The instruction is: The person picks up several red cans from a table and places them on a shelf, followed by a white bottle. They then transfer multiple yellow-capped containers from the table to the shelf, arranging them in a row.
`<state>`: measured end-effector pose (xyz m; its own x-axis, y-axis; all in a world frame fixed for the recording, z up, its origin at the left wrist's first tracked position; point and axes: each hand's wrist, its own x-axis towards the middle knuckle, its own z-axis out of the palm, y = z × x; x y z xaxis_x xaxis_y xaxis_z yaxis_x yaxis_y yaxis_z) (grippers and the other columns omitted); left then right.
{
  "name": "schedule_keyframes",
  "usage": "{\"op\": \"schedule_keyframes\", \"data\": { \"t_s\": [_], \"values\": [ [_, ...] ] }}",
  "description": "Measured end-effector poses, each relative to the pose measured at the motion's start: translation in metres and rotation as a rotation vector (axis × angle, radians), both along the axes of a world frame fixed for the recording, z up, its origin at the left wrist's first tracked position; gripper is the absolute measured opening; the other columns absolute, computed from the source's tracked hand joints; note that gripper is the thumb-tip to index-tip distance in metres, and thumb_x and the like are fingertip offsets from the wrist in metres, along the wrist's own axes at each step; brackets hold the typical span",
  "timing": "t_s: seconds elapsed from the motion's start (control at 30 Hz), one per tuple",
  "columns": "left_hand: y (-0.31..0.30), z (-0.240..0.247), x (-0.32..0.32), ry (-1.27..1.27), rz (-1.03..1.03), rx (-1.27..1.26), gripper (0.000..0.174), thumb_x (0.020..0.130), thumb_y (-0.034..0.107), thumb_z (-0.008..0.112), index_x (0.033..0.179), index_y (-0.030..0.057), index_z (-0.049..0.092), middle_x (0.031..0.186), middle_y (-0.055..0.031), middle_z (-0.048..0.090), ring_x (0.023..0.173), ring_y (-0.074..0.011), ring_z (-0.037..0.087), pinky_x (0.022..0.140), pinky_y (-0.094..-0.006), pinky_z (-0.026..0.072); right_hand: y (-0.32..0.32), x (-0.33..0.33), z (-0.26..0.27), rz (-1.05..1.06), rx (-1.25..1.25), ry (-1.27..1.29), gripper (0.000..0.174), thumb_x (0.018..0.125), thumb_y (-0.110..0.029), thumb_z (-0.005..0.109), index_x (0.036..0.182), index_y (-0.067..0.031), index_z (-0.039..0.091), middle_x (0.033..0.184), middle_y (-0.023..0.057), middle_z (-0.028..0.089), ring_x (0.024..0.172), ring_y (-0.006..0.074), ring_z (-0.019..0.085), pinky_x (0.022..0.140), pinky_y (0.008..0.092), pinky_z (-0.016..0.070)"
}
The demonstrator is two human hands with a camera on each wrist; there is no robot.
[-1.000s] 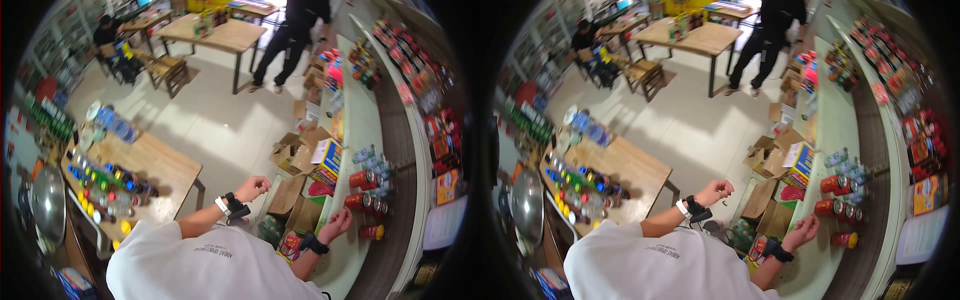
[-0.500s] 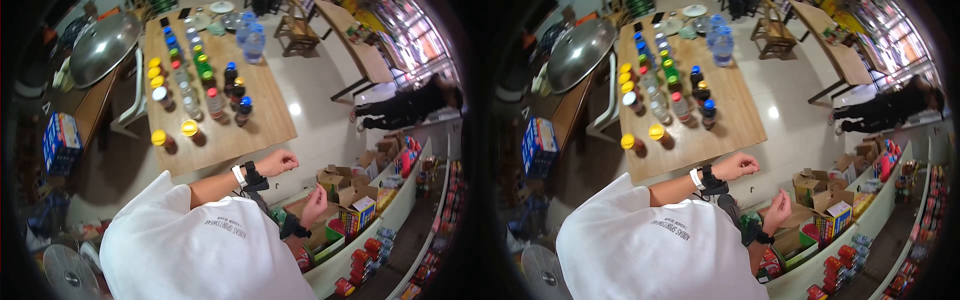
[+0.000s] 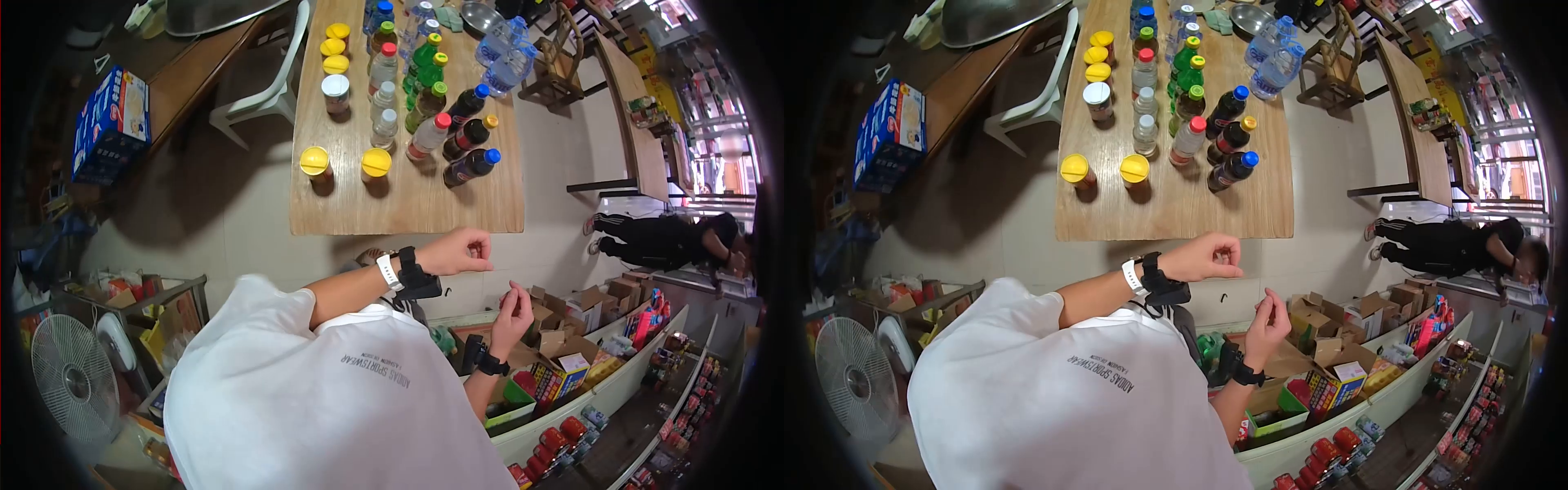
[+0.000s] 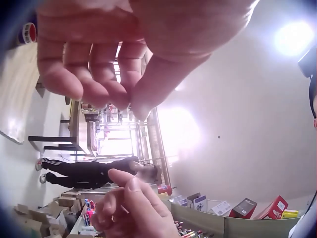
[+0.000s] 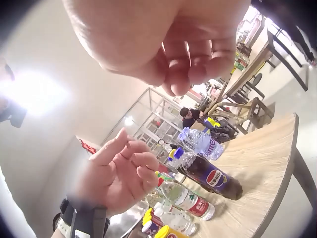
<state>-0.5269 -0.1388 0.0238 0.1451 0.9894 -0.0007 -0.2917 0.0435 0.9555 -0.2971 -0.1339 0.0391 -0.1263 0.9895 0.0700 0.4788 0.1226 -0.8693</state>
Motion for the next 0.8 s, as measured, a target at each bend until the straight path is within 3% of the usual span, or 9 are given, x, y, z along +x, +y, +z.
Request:
{"op": "schedule_keyframes", "data": {
  "t_s": [0.33,0.53,0.57,0.67,0.8],
  "values": [
    [-0.014,-0.018,-0.006,0.091,-0.099,0.029,0.025,0.086,0.018,0.077,0.079,0.0054,0.057,0.073,0.0059,0.052,0.07,-0.0038,0.047,0.062,-0.0215,0.0418,-0.053,-0.001,-0.02,-0.05,0.007,-0.05,0.019,0.095,-0.008,0.059,0.108,0.0021,0.068,0.075,0.0068,0.062,0.066,0.0119,0.057,0.061,0.0267,0.0455],
    [-0.042,-0.001,0.01,0.125,-0.309,0.079,0.025,0.086,0.019,0.077,0.077,0.0043,0.059,0.07,0.0031,0.057,0.067,-0.0048,0.052,0.06,-0.0246,0.045,-0.121,0.013,-0.049,0.141,-0.247,-0.359,0.032,0.091,-0.016,0.064,0.117,0.0008,0.062,0.076,0.0143,0.062,0.064,0.0251,0.059,0.063,0.0366,0.0485],
    [-0.051,0.003,0.011,0.129,-0.338,0.102,0.026,0.085,0.019,0.077,0.076,0.0031,0.059,0.066,0.0004,0.058,0.064,-0.0062,0.054,0.059,-0.0254,0.0451,-0.133,0.009,-0.059,0.117,-0.256,-0.36,0.034,0.09,-0.018,0.065,0.119,0.0002,0.061,0.076,0.0157,0.062,0.066,0.0304,0.059,0.065,0.0403,0.0491],
    [-0.084,0.0,0.008,0.189,-0.419,0.16,0.027,0.084,0.018,0.077,0.074,0.002,0.058,0.064,-0.0017,0.059,0.062,-0.0082,0.054,0.058,-0.0261,0.0451,-0.165,-0.024,-0.063,0.062,-0.259,-0.299,0.031,0.091,-0.019,0.065,0.116,-0.0008,0.063,0.077,0.0163,0.063,0.067,0.0307,0.062,0.065,0.0407,0.0494],
    [-0.147,-0.004,-0.014,0.22,-0.491,0.162,0.025,0.083,0.016,0.078,0.075,0.0012,0.059,0.066,-0.0037,0.06,0.062,-0.0115,0.055,0.058,-0.0281,0.0447,-0.218,-0.064,-0.083,0.045,-0.311,-0.211,0.026,0.091,-0.02,0.065,0.104,0.0024,0.061,0.083,0.0223,0.065,0.073,0.0382,0.065,0.065,0.0426,0.0498]
  ]
}}
